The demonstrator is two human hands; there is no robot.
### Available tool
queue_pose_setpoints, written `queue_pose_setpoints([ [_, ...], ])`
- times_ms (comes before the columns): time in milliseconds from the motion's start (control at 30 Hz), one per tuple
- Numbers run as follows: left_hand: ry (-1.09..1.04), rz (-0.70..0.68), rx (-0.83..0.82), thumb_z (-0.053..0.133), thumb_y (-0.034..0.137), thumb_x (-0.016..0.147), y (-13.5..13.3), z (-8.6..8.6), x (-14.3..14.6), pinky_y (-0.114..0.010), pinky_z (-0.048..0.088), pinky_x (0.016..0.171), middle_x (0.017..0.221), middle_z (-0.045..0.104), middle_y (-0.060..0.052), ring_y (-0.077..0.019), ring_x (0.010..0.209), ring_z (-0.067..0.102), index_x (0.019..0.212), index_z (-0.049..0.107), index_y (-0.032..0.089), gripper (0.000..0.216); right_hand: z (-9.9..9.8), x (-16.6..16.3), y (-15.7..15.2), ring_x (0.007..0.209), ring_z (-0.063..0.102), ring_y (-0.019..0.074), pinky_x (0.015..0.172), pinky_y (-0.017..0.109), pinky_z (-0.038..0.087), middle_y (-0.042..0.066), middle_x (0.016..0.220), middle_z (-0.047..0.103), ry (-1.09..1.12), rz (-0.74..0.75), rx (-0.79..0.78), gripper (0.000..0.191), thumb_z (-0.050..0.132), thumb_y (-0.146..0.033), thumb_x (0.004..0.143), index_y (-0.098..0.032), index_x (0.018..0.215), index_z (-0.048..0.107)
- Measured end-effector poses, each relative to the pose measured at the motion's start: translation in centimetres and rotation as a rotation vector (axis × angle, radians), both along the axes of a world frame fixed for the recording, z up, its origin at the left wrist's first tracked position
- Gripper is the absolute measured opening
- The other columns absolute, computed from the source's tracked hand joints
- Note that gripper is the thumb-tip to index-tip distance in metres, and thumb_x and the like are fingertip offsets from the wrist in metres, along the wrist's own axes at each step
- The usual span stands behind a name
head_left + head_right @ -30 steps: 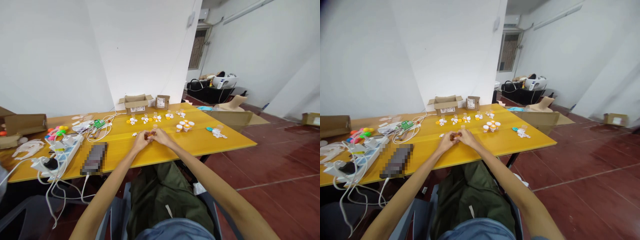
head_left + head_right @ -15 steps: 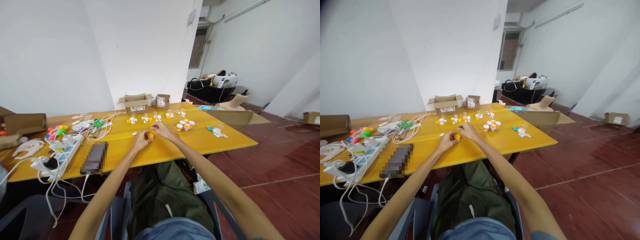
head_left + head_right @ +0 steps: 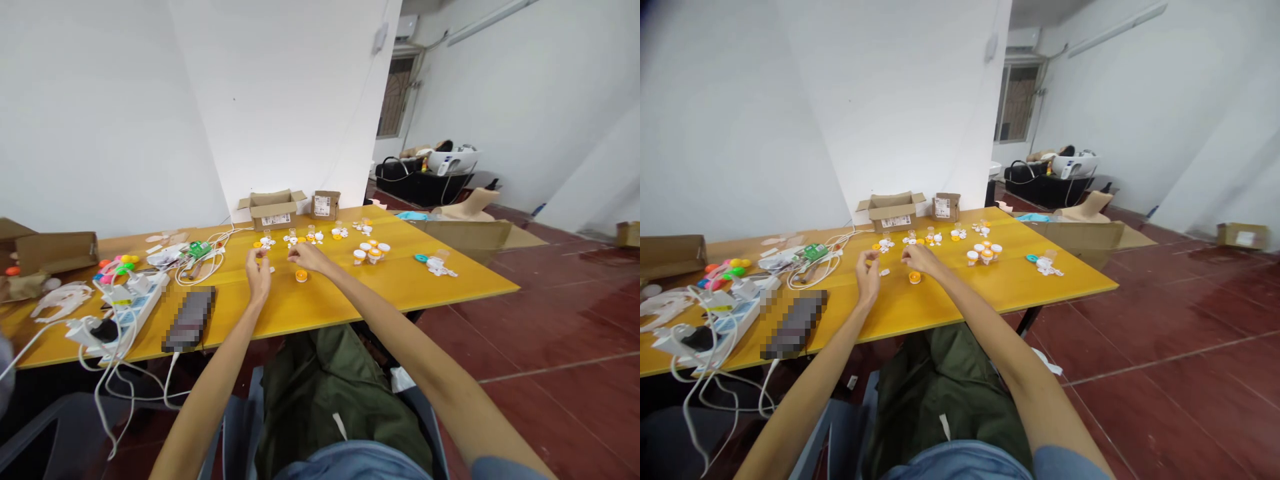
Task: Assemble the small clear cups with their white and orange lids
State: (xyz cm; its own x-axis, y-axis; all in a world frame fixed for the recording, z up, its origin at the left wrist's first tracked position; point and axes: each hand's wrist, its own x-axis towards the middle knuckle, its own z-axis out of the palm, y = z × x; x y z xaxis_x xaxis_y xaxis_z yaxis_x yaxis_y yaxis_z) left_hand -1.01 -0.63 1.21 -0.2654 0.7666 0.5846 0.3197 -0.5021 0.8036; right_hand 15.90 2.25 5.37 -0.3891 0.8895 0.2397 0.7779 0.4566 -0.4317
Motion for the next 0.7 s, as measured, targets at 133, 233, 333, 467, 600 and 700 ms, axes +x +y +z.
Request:
queue_pose_setpoints([
  [133,-0.168,0.161,0.001,0.048,0.008,0.077,1.9,-1.3,-1.2,-0.027,0.048,0.088,0.091,0.065,0.0,-0.0169,0.091,0.061,0.085,0.059,0.023,0.02,-0.4,-2.6,0.2,0.1,0.07,0.0239,0.082,0.028,0.051,0.007,0.106,0.077,-0.06,0.066,-0.013,0.02,0.072,-0.026,0.084,-0.022,0.103,0.077],
  [233,-0.228,0.215,-0.011,0.048,0.01,0.077,3.0,-2.2,-1.6,-0.027,0.048,0.085,0.088,0.064,0.0,-0.0161,0.088,0.061,0.085,0.058,0.023,0.018,-0.6,-4.4,-0.1,0.109,0.067,0.0251,0.085,0.028,0.05,0.008,0.115,0.075,-0.11,0.141,0.014,0.024,0.071,-0.025,0.084,-0.024,0.107,0.075],
  [333,-0.234,0.208,-0.047,0.049,0.011,0.077,3.5,-2.8,-1.7,-0.028,0.047,0.087,0.087,0.063,0.0,-0.0166,0.089,0.061,0.084,0.058,0.024,0.017,-0.7,-5.2,-0.7,0.108,0.067,0.0253,0.082,0.028,0.05,0.009,0.115,0.074,-0.188,0.18,-0.012,0.022,0.064,-0.016,0.085,-0.022,0.103,0.076],
  [467,-0.202,0.152,-0.069,0.052,0.011,0.076,3.2,-2.8,-1.3,-0.029,0.047,0.089,0.089,0.064,0.0,-0.0176,0.092,0.06,0.086,0.059,0.024,0.018,-0.4,-4.3,-0.9,0.101,0.069,0.0248,0.079,0.028,0.049,0.011,0.108,0.076,-0.195,0.15,-0.015,0.022,0.059,-0.013,0.087,-0.02,0.097,0.077],
  [600,-0.105,-0.008,-0.132,0.06,0.014,0.076,2.2,-2.2,-0.1,-0.032,0.047,0.093,0.098,0.066,-0.001,-0.0187,0.099,0.061,0.091,0.062,0.024,0.019,0.2,-1.2,-0.6,0.091,0.07,0.0205,0.078,0.027,0.048,0.009,0.094,0.077,-0.054,0.11,0.038,0.017,0.059,-0.017,0.091,-0.018,0.091,0.076],
  [700,0.027,-0.226,-0.219,0.069,0.019,0.075,1.3,-1.8,1.2,-0.033,0.049,0.09,0.1,0.068,-0.002,-0.0202,0.098,0.063,0.095,0.064,0.024,0.021,0.7,1.7,-0.3,0.08,0.069,0.0168,0.075,0.025,0.048,0.005,0.085,0.077,0.076,0.117,0.009,0.018,0.059,-0.015,0.088,-0.016,0.09,0.077],
])
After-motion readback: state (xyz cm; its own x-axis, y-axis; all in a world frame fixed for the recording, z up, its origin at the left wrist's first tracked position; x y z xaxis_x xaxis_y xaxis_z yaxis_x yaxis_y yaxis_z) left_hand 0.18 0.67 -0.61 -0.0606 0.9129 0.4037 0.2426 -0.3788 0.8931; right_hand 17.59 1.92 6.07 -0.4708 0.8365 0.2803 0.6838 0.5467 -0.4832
